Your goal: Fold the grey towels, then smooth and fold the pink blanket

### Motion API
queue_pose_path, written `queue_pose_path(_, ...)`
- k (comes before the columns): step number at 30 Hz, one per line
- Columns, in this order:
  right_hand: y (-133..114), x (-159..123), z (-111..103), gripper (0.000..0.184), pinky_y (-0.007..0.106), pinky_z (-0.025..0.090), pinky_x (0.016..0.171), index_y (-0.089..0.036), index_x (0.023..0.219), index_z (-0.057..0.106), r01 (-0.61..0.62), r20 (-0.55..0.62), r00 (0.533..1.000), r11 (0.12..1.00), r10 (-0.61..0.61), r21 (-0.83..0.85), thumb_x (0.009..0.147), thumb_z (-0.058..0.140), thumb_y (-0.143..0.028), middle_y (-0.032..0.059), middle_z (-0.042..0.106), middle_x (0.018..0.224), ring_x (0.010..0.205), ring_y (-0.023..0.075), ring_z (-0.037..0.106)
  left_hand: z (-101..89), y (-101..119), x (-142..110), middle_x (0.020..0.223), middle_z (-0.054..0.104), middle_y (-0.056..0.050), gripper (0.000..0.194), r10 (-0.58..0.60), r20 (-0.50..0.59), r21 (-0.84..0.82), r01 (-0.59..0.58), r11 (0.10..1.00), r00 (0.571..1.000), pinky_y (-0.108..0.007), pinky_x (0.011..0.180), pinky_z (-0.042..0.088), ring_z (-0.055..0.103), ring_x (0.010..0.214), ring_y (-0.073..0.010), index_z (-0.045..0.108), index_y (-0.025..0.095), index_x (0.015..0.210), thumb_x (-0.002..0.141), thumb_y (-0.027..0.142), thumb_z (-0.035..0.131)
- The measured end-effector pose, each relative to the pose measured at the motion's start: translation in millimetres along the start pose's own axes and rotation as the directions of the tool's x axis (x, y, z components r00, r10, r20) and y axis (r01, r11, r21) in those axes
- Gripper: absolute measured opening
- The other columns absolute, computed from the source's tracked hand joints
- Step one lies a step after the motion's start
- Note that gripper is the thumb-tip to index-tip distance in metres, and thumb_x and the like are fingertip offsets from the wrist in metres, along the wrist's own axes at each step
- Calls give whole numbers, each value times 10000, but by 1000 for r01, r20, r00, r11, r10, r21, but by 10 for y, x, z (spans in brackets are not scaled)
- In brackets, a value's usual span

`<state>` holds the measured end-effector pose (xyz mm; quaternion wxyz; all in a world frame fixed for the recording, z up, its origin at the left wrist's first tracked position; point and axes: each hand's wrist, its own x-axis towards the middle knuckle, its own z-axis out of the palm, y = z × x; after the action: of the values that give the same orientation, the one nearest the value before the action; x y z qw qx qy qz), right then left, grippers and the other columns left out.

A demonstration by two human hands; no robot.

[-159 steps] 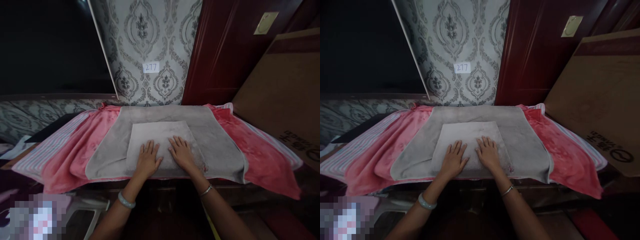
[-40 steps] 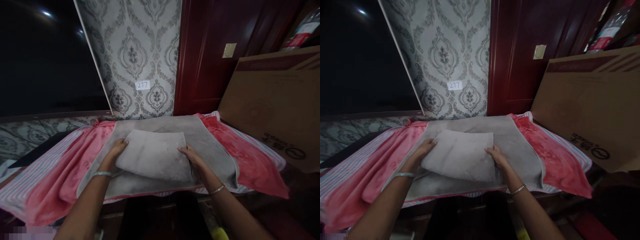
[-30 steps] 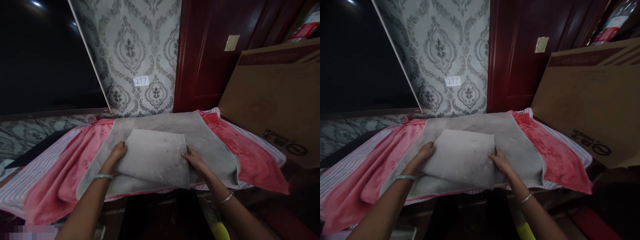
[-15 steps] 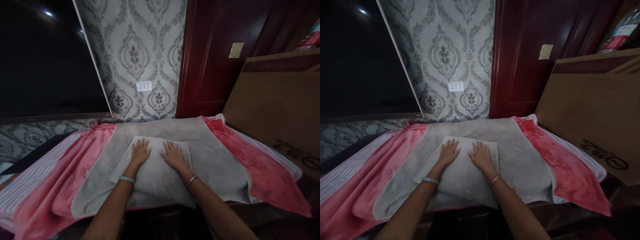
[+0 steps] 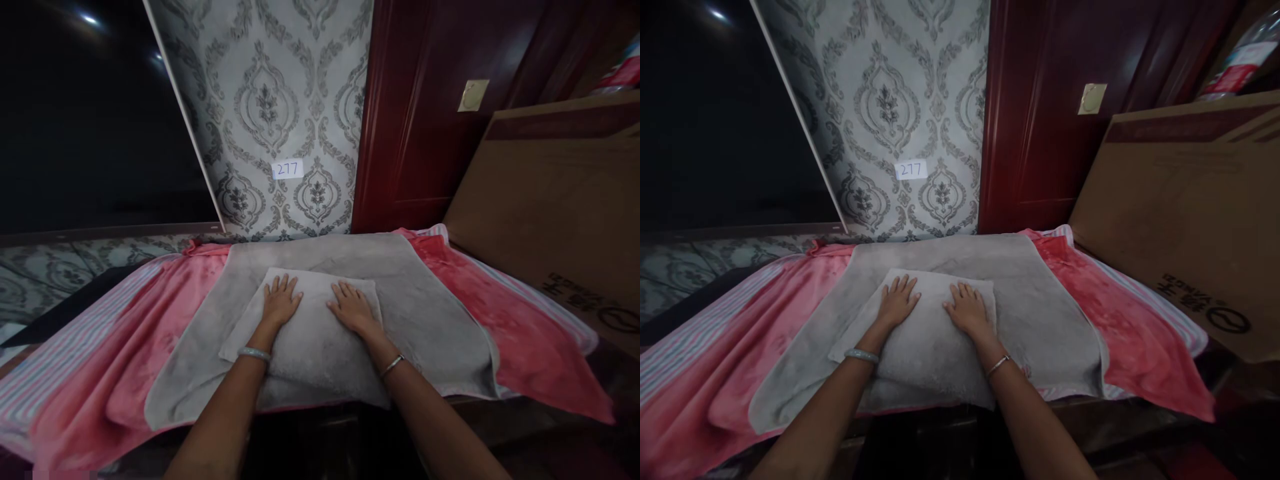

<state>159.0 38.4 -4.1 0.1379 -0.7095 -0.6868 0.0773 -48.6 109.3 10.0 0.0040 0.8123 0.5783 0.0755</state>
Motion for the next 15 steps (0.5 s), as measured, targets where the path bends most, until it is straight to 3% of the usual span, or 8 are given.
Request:
queue_pose_path(5, 288, -249, 16, 626, 480, 163, 1225, -141, 1564, 374, -17, -5, 1000, 1000, 17, 17, 1012, 430, -433, 138, 252, 1637, 1520, 274, 204, -5, -13, 0, 1667, 264, -92, 622, 12, -8, -21, -12, 1000, 1000, -585, 1227, 175, 189, 1543, -337, 361, 237, 1567, 997, 487, 325)
queue_pose_path(9, 556, -496, 138, 622, 506, 201, 1217, -173, 1564, 378, -37, -53, 998, 991, 44, 130, 1004, 392, -442, 97, 231, 1650, 1536, 261, 141, 9, -16, 4, 1663, 276, -89, 619, 11, -24, -26, -11, 1000, 1000, -582, 1228, 172, 198, 1541, -335, 373, 247, 1562, 996, 495, 326)
queue_pose_path(13, 684, -619, 207, 663, 494, 198, 1230, -117, 1554, 375, -36, -186, 978, 951, 98, 307, 967, 356, -425, 138, 297, 1622, 1528, 257, 178, 26, -20, 10, 1666, 269, -84, 620, 3, -23, -31, -4, 1000, 1000, -585, 1230, 163, 190, 1544, -334, 369, 246, 1563, 999, 497, 311)
queue_pose_path(15, 659, -618, 145, 722, 495, 176, 1239, -54, 1572, 297, -13, -318, 935, 915, 154, 404, 938, 349, -397, 180, 260, 1627, 1530, 266, 171, 29, -22, 12, 1667, 267, -84, 622, 1, -23, -28, -1, 1000, 1000, -584, 1232, 158, 186, 1544, -334, 365, 240, 1565, 1000, 495, 308)
